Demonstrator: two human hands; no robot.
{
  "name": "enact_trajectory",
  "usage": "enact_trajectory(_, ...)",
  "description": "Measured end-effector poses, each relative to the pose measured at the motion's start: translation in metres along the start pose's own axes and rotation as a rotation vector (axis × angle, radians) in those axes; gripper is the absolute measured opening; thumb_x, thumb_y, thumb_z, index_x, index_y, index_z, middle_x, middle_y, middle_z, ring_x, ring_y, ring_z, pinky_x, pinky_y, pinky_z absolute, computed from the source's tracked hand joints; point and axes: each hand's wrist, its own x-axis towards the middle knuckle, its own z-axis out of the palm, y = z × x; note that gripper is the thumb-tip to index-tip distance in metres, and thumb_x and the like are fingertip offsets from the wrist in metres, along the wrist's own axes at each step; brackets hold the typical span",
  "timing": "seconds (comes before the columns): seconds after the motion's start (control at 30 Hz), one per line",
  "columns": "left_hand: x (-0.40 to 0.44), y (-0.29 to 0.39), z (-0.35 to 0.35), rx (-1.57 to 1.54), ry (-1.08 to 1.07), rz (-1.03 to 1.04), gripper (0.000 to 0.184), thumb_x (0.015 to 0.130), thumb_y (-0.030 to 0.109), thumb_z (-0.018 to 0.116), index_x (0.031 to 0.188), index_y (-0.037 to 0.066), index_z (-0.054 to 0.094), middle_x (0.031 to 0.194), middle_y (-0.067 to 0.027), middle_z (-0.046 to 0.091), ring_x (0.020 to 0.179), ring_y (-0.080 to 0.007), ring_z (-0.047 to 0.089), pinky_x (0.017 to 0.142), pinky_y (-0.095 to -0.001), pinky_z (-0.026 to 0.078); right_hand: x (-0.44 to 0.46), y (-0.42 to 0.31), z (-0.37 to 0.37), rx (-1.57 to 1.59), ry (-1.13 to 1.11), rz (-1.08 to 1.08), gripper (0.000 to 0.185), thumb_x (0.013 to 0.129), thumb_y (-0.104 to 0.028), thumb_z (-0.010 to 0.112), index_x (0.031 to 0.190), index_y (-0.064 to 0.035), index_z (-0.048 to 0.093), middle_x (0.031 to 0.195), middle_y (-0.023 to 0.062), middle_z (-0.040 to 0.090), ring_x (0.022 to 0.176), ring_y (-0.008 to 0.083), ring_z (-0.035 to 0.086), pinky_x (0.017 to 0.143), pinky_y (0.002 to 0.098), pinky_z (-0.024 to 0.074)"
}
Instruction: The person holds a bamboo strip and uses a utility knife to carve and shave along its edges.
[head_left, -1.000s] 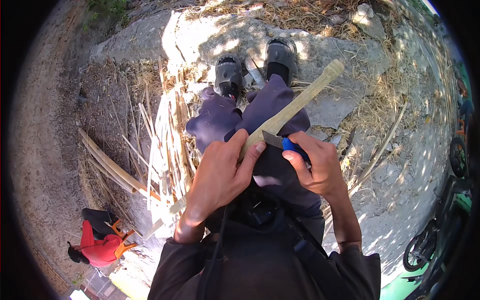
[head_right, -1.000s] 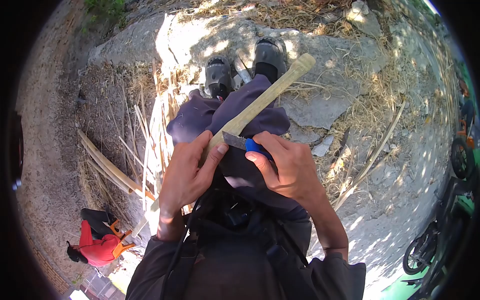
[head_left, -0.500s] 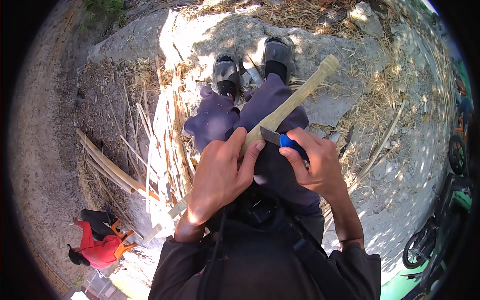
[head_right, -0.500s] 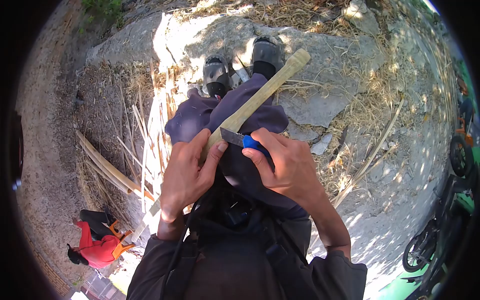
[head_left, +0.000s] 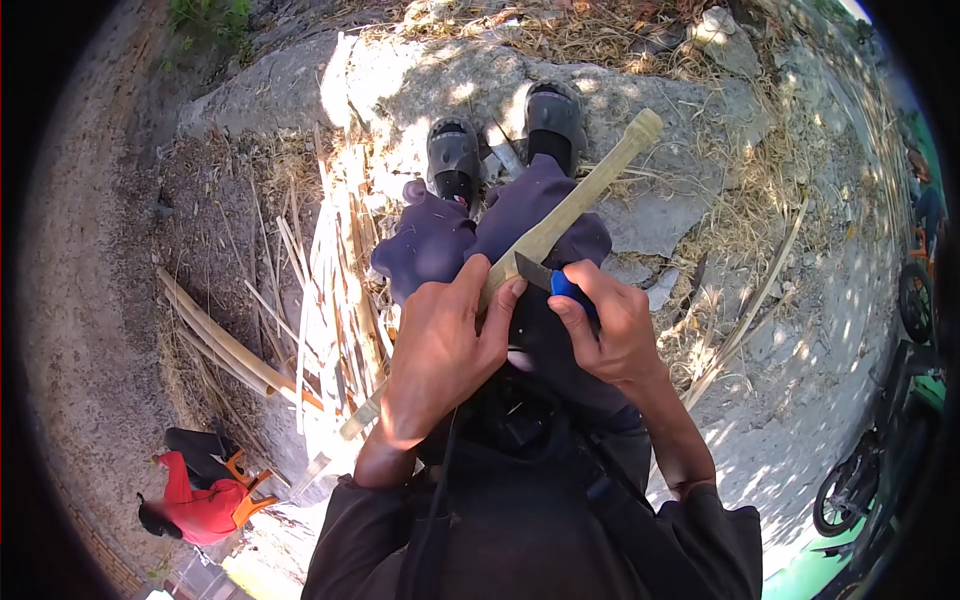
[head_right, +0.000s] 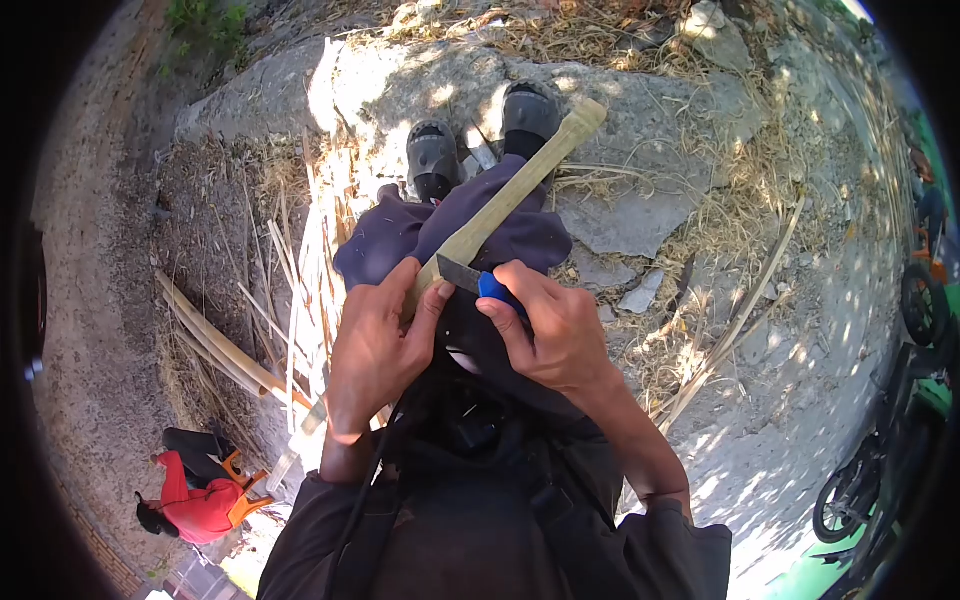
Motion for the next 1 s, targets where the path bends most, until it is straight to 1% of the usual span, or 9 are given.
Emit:
enact_trajectory(0.07,0.000,-0.001,0.001,0.019,0.003,0.003,0.031,0.102,0.023,0.071,0.086,0.002,0.055,0.059,-0.0237,0.056,0.060,-0.0481,0.060,0.053,-0.0538,0.040,0.001,0.001,-0.009,0.033,-0.045,0.021,0.023,0.102,-0.024,0.072,0.107,-0.0037,0.062,0.086,0.0156,0.070,0.072,0.0395,0.070,0.058,0.0424,0.0517)
enact_trajectory(0.13,0.002,-0.003,0.000,-0.061,-0.026,-0.018,0.032,0.104,0.021,0.070,0.086,-0.001,0.056,0.057,-0.0208,0.050,0.046,-0.0398,0.049,0.048,-0.0445,0.031,0.004,-0.002,-0.015,0.070,-0.089,0.044,0.022,0.102,-0.023,0.072,0.107,-0.0034,0.062,0.087,0.0156,0.070,0.073,0.0393,0.070,0.059,0.0418,0.0520)
enact_trajectory(0.17,0.002,-0.002,-0.001,-0.059,-0.027,-0.017,0.032,0.104,0.021,0.070,0.086,-0.001,0.056,0.057,-0.0208,0.050,0.046,-0.0398,0.049,0.048,-0.0445,0.031,0.006,-0.004,-0.018,0.065,-0.114,0.064,0.022,0.102,-0.022,0.072,0.107,-0.0033,0.062,0.087,0.0154,0.070,0.074,0.0395,0.070,0.060,0.0424,0.0523)
enact_trajectory(0.23,0.003,0.000,-0.003,-0.031,-0.059,-0.041,0.031,0.102,0.023,0.071,0.086,0.002,0.054,0.058,-0.0237,0.055,0.059,-0.0487,0.059,0.053,-0.0538,0.040,0.008,-0.004,-0.019,0.060,-0.139,0.085,0.022,0.102,-0.022,0.072,0.107,-0.0033,0.063,0.087,0.0152,0.070,0.075,0.0398,0.070,0.062,0.0429,0.0527)
enact_trajectory(0.33,0.001,-0.002,0.001,-0.025,-0.030,-0.012,0.032,0.102,0.023,0.071,0.086,0.002,0.053,0.057,-0.0230,0.055,0.059,-0.0484,0.059,0.053,-0.0539,0.040,0.008,-0.004,-0.018,0.063,-0.112,0.083,0.021,0.101,-0.021,0.073,0.107,-0.0037,0.063,0.087,0.0153,0.071,0.077,0.0405,0.071,0.063,0.0440,0.0531)
enact_trajectory(0.43,0.000,0.001,0.002,-0.012,-0.029,-0.037,0.033,0.102,0.024,0.071,0.086,0.003,0.052,0.057,-0.0224,0.054,0.059,-0.0481,0.060,0.053,-0.0538,0.040,0.009,-0.004,-0.019,0.045,-0.127,0.100,0.021,0.101,-0.021,0.073,0.107,-0.0041,0.063,0.086,0.0156,0.071,0.078,0.0407,0.071,0.063,0.0444,0.0531)
enact_trajectory(0.73,0.001,-0.003,0.003,-0.014,-0.022,-0.036,0.033,0.102,0.026,0.071,0.086,0.004,0.052,0.057,-0.0224,0.055,0.059,-0.0480,0.060,0.053,-0.0535,0.042,0.010,-0.004,-0.015,0.039,-0.113,0.111,0.020,0.100,-0.021,0.074,0.106,-0.0041,0.063,0.084,0.0159,0.069,0.074,0.0411,0.070,0.061,0.0453,0.0522)
enact_trajectory(0.9,0.000,-0.001,0.005,-0.036,-0.001,-0.052,0.034,0.101,0.023,0.072,0.084,0.003,0.052,0.057,-0.0221,0.055,0.059,-0.0479,0.060,0.052,-0.0521,0.042,0.005,-0.002,-0.001,-0.016,0.003,0.055,0.020,0.101,-0.021,0.073,0.105,-0.0041,0.063,0.081,0.0160,0.067,0.069,0.0416,0.067,0.057,0.0456,0.0501)
enact_trajectory(1.0,-0.001,0.000,0.006,-0.029,0.019,-0.033,0.034,0.100,0.022,0.074,0.083,0.002,0.051,0.057,-0.0220,0.055,0.058,-0.0475,0.060,0.051,-0.0511,0.042,0.004,-0.005,0.003,0.000,0.038,0.074,0.019,0.101,-0.020,0.073,0.105,-0.0040,0.063,0.081,0.0161,0.067,0.068,0.0417,0.067,0.057,0.0459,0.0499)
